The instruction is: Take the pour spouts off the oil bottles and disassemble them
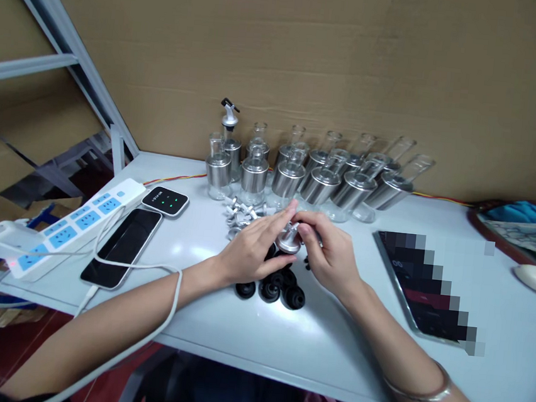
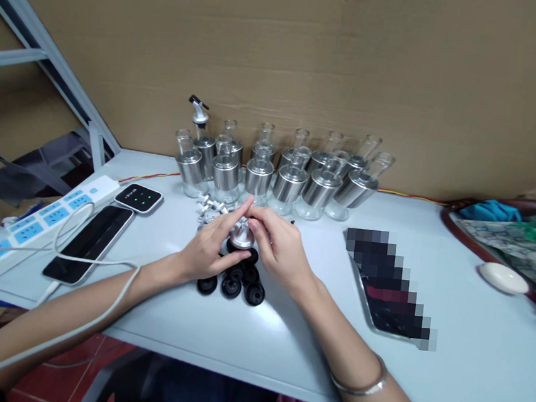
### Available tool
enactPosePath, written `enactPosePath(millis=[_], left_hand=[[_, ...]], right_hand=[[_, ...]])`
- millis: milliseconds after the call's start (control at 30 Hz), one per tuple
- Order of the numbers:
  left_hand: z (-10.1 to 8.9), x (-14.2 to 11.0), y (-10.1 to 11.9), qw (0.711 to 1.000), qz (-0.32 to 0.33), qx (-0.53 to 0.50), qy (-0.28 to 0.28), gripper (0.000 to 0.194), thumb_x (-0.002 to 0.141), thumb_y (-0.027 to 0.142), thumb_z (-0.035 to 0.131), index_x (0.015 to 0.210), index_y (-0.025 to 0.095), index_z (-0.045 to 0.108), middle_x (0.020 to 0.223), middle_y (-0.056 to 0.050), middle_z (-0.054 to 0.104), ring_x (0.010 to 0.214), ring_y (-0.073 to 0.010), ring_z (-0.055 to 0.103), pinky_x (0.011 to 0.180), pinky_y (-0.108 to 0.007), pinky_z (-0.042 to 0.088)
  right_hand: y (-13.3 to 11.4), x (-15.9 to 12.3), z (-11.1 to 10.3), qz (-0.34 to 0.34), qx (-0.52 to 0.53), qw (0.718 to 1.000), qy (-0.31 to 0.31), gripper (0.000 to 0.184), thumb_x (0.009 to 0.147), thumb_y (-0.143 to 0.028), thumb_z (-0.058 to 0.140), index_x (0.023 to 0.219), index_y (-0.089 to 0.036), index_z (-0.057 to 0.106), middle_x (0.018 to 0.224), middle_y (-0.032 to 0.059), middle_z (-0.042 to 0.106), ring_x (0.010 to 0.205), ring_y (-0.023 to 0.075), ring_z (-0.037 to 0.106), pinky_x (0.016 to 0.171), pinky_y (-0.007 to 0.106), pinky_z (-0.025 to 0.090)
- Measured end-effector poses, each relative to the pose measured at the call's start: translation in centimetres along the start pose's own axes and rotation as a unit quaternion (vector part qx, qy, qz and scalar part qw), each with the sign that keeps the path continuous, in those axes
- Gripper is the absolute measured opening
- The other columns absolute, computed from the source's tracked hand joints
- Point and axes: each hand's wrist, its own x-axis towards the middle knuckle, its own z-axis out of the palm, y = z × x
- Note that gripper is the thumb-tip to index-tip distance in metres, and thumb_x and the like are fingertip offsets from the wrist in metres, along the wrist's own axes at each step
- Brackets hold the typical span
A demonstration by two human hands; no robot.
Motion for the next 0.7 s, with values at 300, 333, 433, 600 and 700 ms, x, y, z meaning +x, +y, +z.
enactPosePath(millis=[300, 333, 433, 600, 700], left_hand=[[-0.1, 0.1, 0.2, 0.995, -0.009, 0.084, 0.053, 0.032, 0.087, 0.031, 0.054, 0.113, 0.013, 0.047, 0.102, -0.012, 0.062, 0.099, -0.0227, 0.056, 0.085, -0.038, 0.045], [-0.1, 0.1, 0.2, 0.994, -0.004, 0.088, 0.057, 0.032, 0.086, 0.032, 0.055, 0.110, 0.013, 0.048, 0.100, -0.011, 0.062, 0.097, -0.0225, 0.055, 0.084, -0.038, 0.045], [-0.1, 0.1, 0.3, 0.993, 0.001, 0.098, 0.061, 0.029, 0.083, 0.028, 0.059, 0.106, 0.013, 0.049, 0.097, -0.010, 0.061, 0.094, -0.0222, 0.053, 0.083, -0.037, 0.044], [0.0, -0.1, 0.0, 0.988, -0.026, 0.143, 0.058, 0.026, 0.078, 0.008, 0.055, 0.102, 0.017, 0.054, 0.096, -0.007, 0.059, 0.092, -0.0211, 0.048, 0.081, -0.036, 0.043], [0.0, -0.2, -0.1, 0.985, -0.019, 0.157, 0.066, 0.029, 0.077, 0.002, 0.050, 0.099, 0.020, 0.056, 0.098, -0.005, 0.059, 0.093, -0.0206, 0.047, 0.082, -0.036, 0.041]], right_hand=[[0.6, 0.5, -0.7, -0.026, -0.061, 0.998, 0.002, 0.016, 0.093, -0.026, 0.042, 0.082, -0.020, 0.052, 0.067, 0.0003, 0.058, 0.057, 0.0111, 0.053, 0.053, 0.023, 0.038], [0.6, 0.6, -0.8, -0.031, -0.063, 0.998, -0.007, 0.018, 0.094, -0.027, 0.041, 0.081, -0.019, 0.051, 0.065, 0.0000, 0.057, 0.057, 0.0110, 0.052, 0.054, 0.023, 0.038], [0.6, 0.8, -1.3, -0.023, -0.041, 0.998, -0.048, 0.027, 0.095, -0.031, 0.035, 0.075, -0.019, 0.049, 0.062, -0.0006, 0.051, 0.056, 0.0104, 0.048, 0.054, 0.023, 0.035], [0.5, 1.2, -2.3, 0.139, 0.036, 0.974, -0.173, 0.046, 0.093, -0.049, 0.032, 0.059, -0.018, 0.035, 0.053, -0.0029, 0.035, 0.049, 0.0085, 0.034, 0.048, 0.022, 0.028], [1.0, 1.2, -3.3, 0.210, 0.103, 0.935, -0.265, 0.050, 0.088, -0.056, 0.037, 0.057, -0.017, 0.040, 0.053, -0.0029, 0.035, 0.050, 0.0080, 0.032, 0.048, 0.022, 0.028]])
